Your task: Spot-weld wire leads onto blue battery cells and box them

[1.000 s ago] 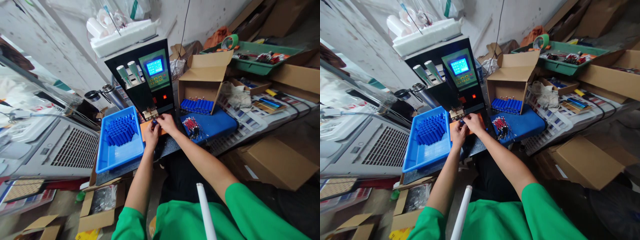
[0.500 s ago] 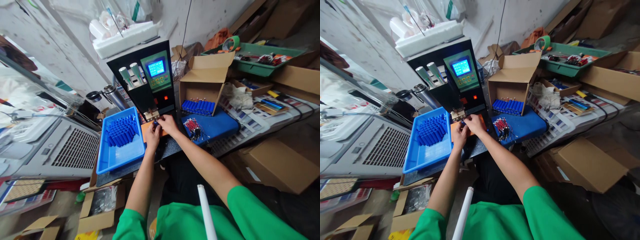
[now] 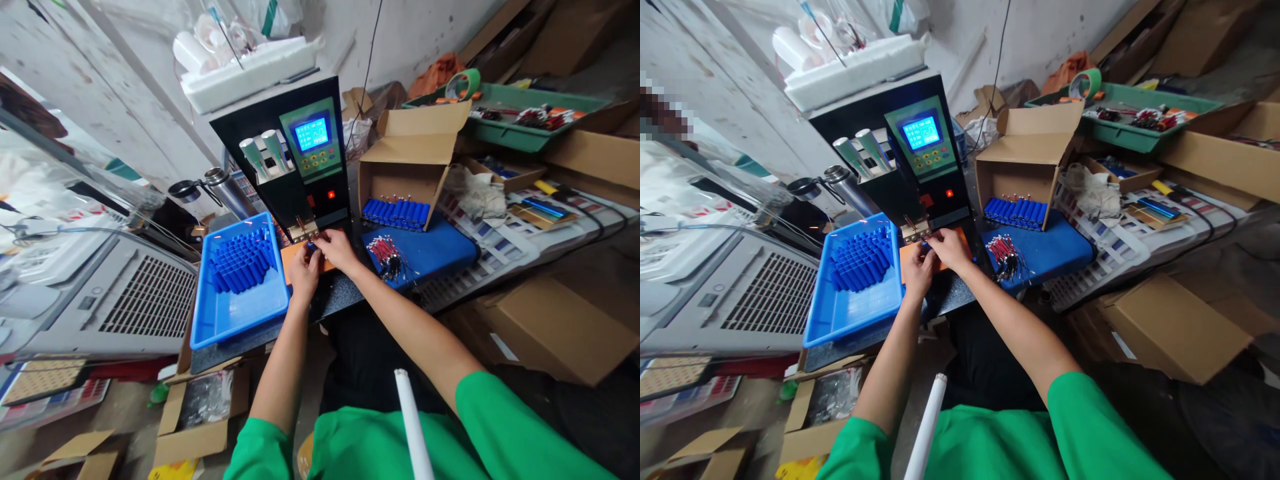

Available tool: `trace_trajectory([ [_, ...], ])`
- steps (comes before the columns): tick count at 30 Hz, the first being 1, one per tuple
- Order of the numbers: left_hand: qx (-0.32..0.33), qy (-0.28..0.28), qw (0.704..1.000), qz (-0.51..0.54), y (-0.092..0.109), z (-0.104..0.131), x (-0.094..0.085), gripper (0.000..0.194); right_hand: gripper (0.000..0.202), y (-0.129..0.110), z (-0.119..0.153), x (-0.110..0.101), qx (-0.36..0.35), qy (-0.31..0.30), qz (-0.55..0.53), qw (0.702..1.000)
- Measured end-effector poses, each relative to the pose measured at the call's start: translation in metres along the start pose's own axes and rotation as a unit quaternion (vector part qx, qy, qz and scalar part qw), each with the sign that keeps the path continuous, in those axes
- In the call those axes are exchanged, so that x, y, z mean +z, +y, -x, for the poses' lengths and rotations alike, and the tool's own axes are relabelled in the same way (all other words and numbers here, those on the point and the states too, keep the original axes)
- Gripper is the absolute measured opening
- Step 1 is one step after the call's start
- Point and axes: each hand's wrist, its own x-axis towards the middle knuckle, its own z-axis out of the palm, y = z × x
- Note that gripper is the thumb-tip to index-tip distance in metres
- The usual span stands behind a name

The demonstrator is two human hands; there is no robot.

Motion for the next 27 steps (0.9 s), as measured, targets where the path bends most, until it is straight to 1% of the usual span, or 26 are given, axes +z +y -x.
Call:
trace_trajectory([
  [6, 0.007, -0.001, 1.0, -0.022, 0.006, 0.001, -0.001, 0.02, 0.013, 0.002, 0.009, -0.004, -0.034, 0.014, 0.033, 0.999],
  [11, 0.013, -0.001, 1.0, -0.005, 0.004, 0.001, -0.001, 0.023, 0.006, -0.004, 0.026, -0.01, -0.064, 0.021, 0.111, 0.992],
  [16, 0.012, 0.014, 1.0, 0.007, -0.002, 0.002, 0.001, 0.025, 0.008, -0.01, 0.041, -0.012, -0.097, 0.043, 0.148, 0.983],
  [20, 0.033, 0.023, 0.999, -0.027, -0.002, 0.003, 0.001, 0.026, 0.009, -0.012, 0.043, -0.009, -0.112, 0.052, 0.194, 0.973],
  [24, 0.054, 0.035, 0.995, -0.074, -0.001, 0.003, 0.0, 0.025, 0.012, -0.013, 0.044, -0.006, -0.115, 0.048, 0.207, 0.97],
  [27, 0.072, 0.037, 0.993, -0.088, -0.002, 0.002, 0.0, 0.023, 0.014, -0.014, 0.045, -0.006, -0.122, 0.047, 0.23, 0.964],
])
